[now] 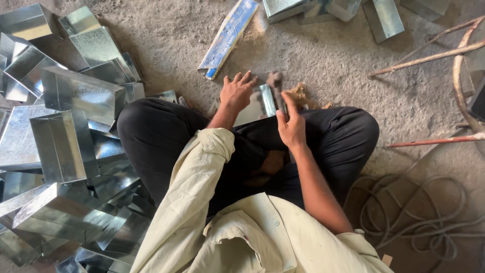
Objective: The person sits cross-legged on the floor and uses a hammer to repeatedly strike the edges of small rectangular metal boxes. The person picks up a box, places it on a wooden block, hammers it, and then sets it aside, repeating this process with multiple boxes.
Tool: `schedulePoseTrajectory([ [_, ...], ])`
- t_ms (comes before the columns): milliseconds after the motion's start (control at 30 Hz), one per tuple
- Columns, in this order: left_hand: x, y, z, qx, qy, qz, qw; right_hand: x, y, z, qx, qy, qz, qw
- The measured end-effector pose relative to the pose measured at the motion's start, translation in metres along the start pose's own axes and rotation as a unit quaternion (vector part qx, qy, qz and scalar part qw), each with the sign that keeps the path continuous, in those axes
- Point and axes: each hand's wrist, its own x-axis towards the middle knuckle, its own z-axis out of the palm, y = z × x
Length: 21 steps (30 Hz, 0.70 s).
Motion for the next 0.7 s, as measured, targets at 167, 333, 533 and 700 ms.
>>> schedulePoseTrajectory([
  [167, -0.005, 0.007, -0.003, 0.072, 0.213, 0.088, 0.97, 0.005, -0.027, -0.022, 0.134, 0.042, 0.211, 0.967],
  [333, -0.005, 0.043, -0.036, 0.111, 0.278, 0.026, 0.954, 0.013, -0.068, -0.074, 0.274, 0.118, 0.104, 0.949],
  [533, -0.017, 0.059, -0.038, 0.153, 0.34, 0.013, 0.928, 0.02, -0.049, -0.06, 0.28, 0.121, 0.046, 0.951],
  [700, -0.017, 0.061, -0.04, 0.166, 0.334, 0.018, 0.928, 0.032, -0.02, -0.056, -0.06, -0.009, -0.062, 0.996],
])
